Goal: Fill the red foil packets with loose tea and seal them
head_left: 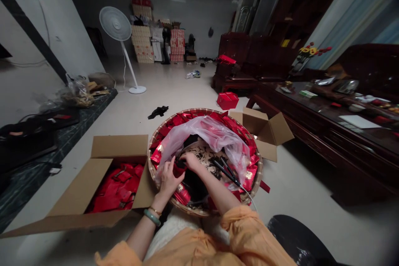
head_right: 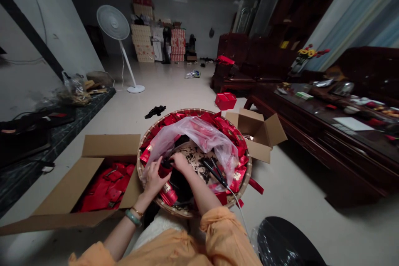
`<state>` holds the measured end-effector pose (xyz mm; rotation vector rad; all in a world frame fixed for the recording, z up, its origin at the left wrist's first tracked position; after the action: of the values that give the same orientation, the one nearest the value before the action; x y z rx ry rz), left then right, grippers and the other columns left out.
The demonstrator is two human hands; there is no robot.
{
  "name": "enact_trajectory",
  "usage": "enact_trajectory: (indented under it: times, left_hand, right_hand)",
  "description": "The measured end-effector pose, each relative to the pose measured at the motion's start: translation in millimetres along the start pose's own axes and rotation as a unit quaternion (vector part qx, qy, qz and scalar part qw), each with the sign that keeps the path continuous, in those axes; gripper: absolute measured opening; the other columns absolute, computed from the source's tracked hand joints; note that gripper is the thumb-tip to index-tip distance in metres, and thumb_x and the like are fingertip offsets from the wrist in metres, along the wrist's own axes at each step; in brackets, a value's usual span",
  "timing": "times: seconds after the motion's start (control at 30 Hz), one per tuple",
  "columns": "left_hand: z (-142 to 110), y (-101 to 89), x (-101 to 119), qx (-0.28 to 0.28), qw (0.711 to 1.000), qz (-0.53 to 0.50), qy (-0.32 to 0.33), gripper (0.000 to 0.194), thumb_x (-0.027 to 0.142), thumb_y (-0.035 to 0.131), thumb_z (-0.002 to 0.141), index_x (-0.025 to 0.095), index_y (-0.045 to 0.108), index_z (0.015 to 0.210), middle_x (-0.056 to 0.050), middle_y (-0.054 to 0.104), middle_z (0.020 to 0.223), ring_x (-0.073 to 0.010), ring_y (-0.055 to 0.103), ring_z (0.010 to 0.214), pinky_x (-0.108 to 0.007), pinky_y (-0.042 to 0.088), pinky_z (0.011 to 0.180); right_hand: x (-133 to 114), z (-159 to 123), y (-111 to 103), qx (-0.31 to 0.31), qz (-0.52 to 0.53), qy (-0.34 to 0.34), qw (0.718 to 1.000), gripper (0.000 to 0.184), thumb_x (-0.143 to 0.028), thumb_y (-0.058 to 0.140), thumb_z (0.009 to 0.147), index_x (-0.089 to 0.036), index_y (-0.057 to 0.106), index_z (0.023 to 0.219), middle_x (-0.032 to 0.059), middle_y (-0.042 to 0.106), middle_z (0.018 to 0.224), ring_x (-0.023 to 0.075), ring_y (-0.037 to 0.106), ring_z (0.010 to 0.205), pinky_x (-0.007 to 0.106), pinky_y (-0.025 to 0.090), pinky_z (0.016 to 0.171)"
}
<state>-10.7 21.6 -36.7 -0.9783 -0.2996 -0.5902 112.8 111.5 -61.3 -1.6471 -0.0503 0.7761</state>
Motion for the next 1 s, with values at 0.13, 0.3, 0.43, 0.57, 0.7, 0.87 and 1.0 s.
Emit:
enact_trajectory:
  times: [0.13, 0.3, 0.43, 0.57, 0.7, 0.87, 1.0]
  left_hand:
    - [5, 6.5, 8, 0.003, 1.0, 0.017, 0.02, 0.065, 0.034, 0.062, 0.071, 0.014, 0.042, 0.13, -0.008, 0.053, 0.09, -0.0251, 0.054, 0.089, -0.039, 0.046, 0.081]
    - [11, 22.0, 17, -0.009, 1.0, -0.018, 0.02, 0.066, 0.033, 0.062, 0.072, 0.015, 0.04, 0.132, -0.008, 0.051, 0.092, -0.023, 0.054, 0.086, -0.036, 0.048, 0.078]
    - [15, 30.6, 24, -0.019, 0.999, -0.026, 0.017, 0.069, 0.029, 0.063, 0.07, 0.015, 0.039, 0.133, -0.008, 0.05, 0.093, -0.0239, 0.054, 0.089, -0.037, 0.048, 0.079]
    - [18, 30.5, 28, -0.022, 0.999, -0.022, 0.013, 0.07, 0.027, 0.064, 0.069, 0.014, 0.039, 0.133, -0.008, 0.05, 0.094, -0.0245, 0.053, 0.09, -0.038, 0.047, 0.08]
    - [16, 28.8, 29, -0.023, 0.999, -0.021, 0.015, 0.07, 0.027, 0.064, 0.069, 0.013, 0.04, 0.133, -0.009, 0.05, 0.093, -0.0249, 0.052, 0.09, -0.039, 0.047, 0.08]
    - [15, 30.0, 29, -0.022, 0.999, -0.023, 0.016, 0.07, 0.027, 0.063, 0.07, 0.014, 0.038, 0.133, -0.008, 0.05, 0.094, -0.0247, 0.051, 0.091, -0.039, 0.047, 0.081]
    - [14, 31.7, 29, -0.021, 0.999, -0.022, 0.016, 0.069, 0.027, 0.064, 0.07, 0.011, 0.039, 0.132, -0.009, 0.05, 0.093, -0.0247, 0.051, 0.09, -0.038, 0.046, 0.08]
  right_hand:
    - [25, -29, -29, 0.095, 0.144, 0.065, 0.983, 0.026, -0.023, 0.059, 0.077, -0.021, 0.067, 0.102, 0.0031, 0.07, 0.098, 0.0167, 0.063, 0.092, 0.027, 0.046, 0.083]
    - [25, -61, -75, 0.154, 0.278, 0.062, 0.946, 0.026, -0.029, 0.062, 0.072, -0.017, 0.07, 0.094, 0.0026, 0.072, 0.088, 0.0193, 0.066, 0.085, 0.03, 0.049, 0.079]
    - [-6, -71, -104, 0.142, 0.228, -0.009, 0.963, 0.024, -0.019, 0.063, 0.071, -0.021, 0.071, 0.093, 0.001, 0.071, 0.092, 0.0179, 0.065, 0.087, 0.028, 0.048, 0.081]
    - [-25, -74, -113, 0.136, 0.125, 0.0, 0.983, 0.029, -0.01, 0.065, 0.067, -0.021, 0.071, 0.093, 0.0028, 0.071, 0.093, 0.019, 0.065, 0.089, 0.028, 0.047, 0.081]
    - [-29, -75, -109, 0.128, 0.061, 0.032, 0.989, 0.021, -0.015, 0.068, 0.069, -0.02, 0.072, 0.089, 0.0042, 0.071, 0.088, 0.0197, 0.065, 0.085, 0.028, 0.047, 0.077]
    - [-31, -75, -106, 0.127, 0.025, 0.035, 0.991, 0.016, -0.017, 0.067, 0.072, -0.021, 0.072, 0.086, 0.0047, 0.071, 0.084, 0.0191, 0.065, 0.081, 0.027, 0.046, 0.074]
    - [-31, -77, -109, 0.152, 0.074, 0.025, 0.985, 0.021, -0.01, 0.065, 0.07, -0.02, 0.072, 0.088, 0.0046, 0.071, 0.088, 0.0183, 0.065, 0.084, 0.026, 0.046, 0.078]
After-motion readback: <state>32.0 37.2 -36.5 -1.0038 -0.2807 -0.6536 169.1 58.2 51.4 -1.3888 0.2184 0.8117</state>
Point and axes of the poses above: each hand's wrist, its own z-axis towards the middle knuckle, its own y-axis out of the palm, x = y × z, the point moved 3 cm from there along z, towards the middle knuckle
